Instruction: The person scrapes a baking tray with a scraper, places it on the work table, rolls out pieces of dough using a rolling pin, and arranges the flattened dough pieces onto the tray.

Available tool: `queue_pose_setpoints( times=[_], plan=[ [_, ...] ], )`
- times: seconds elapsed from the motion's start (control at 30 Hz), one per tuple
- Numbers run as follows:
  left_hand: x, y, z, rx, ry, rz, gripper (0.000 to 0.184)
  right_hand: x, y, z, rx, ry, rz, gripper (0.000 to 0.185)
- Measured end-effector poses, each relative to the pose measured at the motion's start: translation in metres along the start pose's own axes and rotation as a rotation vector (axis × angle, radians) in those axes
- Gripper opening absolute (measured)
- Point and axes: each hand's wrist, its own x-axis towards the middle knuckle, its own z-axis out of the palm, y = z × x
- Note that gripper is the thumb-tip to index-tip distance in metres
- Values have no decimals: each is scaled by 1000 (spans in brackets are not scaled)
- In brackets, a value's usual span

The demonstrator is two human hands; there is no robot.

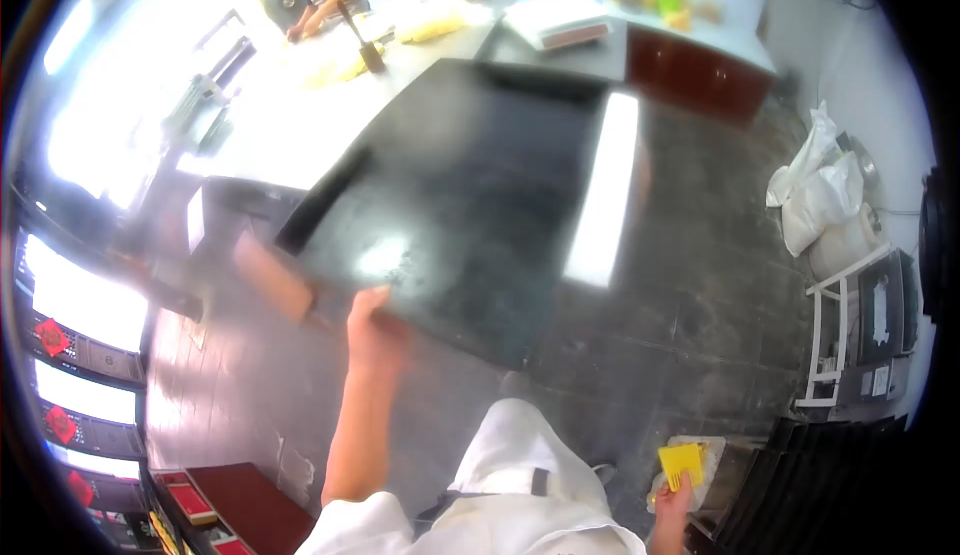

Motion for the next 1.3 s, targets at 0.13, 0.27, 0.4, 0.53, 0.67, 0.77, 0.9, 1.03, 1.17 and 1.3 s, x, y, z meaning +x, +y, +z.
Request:
queue_pose_setpoints(
  times=[0.13,0.27,0.4,0.53,0.67,0.77,0.9,1.03,1.17,1.3],
  plan=[
    [131,41,-44,32,6,2,25,-9,47,126,-40,7,-58,18],
    [219,53,-51,36,-22,51,26,-75,44,251,-369,-180,-134,27],
    [287,63,-89,-35,-14,-21,23,-94,49,294,-448,-196,-93,28],
    [331,68,-119,-43,-32,-127,23,-82,55,300,-463,-159,-100,25],
    [388,63,-157,-25,62,-241,29,-86,56,322,-448,-113,-160,28],
    [406,65,-162,33,68,-240,30,-98,53,338,-431,-125,-169,27],
    [416,75,-157,247,185,-271,36,-116,52,359,-454,-126,-201,27],
    [415,71,-171,281,158,-270,37,-118,57,369,-461,-141,-228,28],
    [420,77,-159,403,264,-212,29,-113,69,387,-379,-221,-247,29],
    [380,72,-162,526,150,2,13,-112,71,389,-299,-206,-246,26]
  ],
)
